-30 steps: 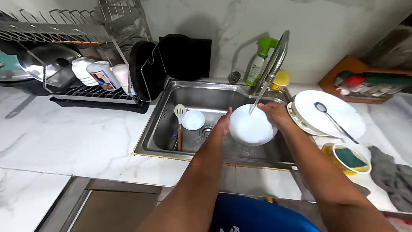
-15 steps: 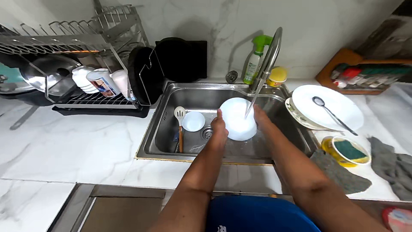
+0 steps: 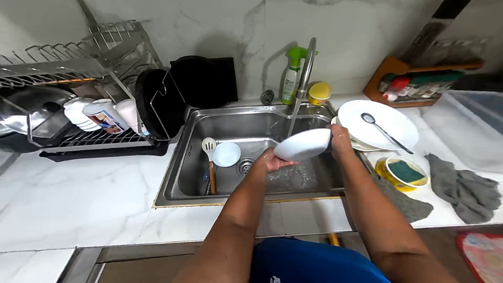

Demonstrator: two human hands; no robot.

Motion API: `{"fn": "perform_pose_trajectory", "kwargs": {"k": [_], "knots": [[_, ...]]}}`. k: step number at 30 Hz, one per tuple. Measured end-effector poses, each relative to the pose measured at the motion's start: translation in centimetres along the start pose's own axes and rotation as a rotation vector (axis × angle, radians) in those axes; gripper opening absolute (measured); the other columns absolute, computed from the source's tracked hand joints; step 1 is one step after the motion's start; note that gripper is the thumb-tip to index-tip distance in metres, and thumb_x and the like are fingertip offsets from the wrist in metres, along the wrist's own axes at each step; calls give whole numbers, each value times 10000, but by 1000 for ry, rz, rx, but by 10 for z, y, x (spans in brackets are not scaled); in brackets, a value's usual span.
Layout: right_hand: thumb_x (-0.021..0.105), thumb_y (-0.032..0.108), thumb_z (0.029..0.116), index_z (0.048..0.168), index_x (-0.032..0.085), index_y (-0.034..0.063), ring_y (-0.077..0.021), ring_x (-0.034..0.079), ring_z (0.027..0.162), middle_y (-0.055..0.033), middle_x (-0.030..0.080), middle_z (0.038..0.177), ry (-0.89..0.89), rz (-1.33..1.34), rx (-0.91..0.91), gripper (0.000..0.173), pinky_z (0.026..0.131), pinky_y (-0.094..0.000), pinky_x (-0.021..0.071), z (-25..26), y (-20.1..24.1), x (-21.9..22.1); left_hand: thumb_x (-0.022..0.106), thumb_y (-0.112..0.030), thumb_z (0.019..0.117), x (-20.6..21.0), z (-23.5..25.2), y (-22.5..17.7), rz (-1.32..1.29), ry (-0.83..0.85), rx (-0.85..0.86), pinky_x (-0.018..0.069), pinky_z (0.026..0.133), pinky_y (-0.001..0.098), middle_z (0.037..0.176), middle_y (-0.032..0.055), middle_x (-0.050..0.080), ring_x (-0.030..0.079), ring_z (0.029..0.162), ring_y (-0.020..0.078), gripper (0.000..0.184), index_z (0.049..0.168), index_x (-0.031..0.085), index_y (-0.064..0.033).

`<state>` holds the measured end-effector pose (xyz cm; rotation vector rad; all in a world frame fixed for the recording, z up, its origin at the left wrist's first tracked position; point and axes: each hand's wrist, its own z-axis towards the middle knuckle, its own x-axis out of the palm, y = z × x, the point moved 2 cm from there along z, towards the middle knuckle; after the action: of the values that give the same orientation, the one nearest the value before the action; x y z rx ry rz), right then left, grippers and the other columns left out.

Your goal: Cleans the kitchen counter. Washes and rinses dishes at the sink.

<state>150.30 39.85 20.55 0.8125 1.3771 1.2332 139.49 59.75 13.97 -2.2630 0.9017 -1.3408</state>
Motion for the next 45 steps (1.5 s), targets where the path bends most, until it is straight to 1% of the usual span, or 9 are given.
{"fn": "perform_pose_trajectory", "kwargs": {"k": [3,8,13,16,20,25,36,41,45], "knots": [[442,18,949,978,721,-34,-262,563,1284,-166,644,1319,476,-245,-235,285,1107,-477,430,11,2,-5,465,40,991,-9,-7,-7,232,-131,114,578,829,402,1140,172,630,660,944,240,361,1348,477,-4],[562,223,1005,1532,474,36,-421,70,1588,-211,254,1683,698,-1098,-316,566,1216,-728,-28,-15,5,48,584,-108,1048,-21,0,-14,350,-416,397,555,943,448,1298,241,618,652,1111,290,427,1453,491,-10],[447,180,1033,1629,165,-17,-372,91,1596,-226,80,1716,747,-923,-374,689,1278,-562,136,-34,-10,138,438,-307,1120,-22,5,-13,498,-474,479,504,1033,454,1304,239,635,628,1188,287,436,1344,592,34],[406,168,1065,1629,247,39,-314,74,1605,-144,128,1729,699,-911,-531,601,1276,-573,112,-6,-13,159,437,-342,1116,-22,3,-17,547,-495,491,514,997,450,1221,230,666,648,1118,272,461,1228,651,50],[532,199,1020,1352,633,18,-411,507,1372,-234,601,1400,521,-953,-378,391,1166,-627,327,32,-4,148,545,-197,1081,-15,-9,-19,589,-454,456,537,971,419,1236,220,656,653,1102,251,323,1298,614,31],[657,164,970,1231,698,10,-431,585,1247,-240,669,1257,827,-1012,-561,306,1092,-641,383,38,4,159,585,-120,1050,-12,-8,-22,625,-360,468,488,1066,433,1376,218,609,607,1248,264,370,1392,571,20],[528,14,986,1316,487,-11,-245,657,779,-182,621,1021,139,336,590,334,636,-398,585,-19,-29,92,522,-189,1089,-28,-1,-29,615,-775,588,504,1019,497,1283,288,622,623,1180,369,374,1387,540,37],[540,149,1062,1344,521,-13,-273,673,881,-210,631,1112,22,226,552,327,729,-431,593,-30,-31,89,480,-447,1050,7,15,-7,1676,-678,349,67,1234,685,1675,332,71,67,1566,481,804,1591,219,87],[439,330,1119,1266,560,-27,-245,635,831,-177,621,1033,24,301,602,405,714,-422,562,-28,-31,86,307,-505,1100,43,26,6,1798,-102,264,4,1208,733,1728,178,41,-16,1580,446,679,1663,182,-146]]}}
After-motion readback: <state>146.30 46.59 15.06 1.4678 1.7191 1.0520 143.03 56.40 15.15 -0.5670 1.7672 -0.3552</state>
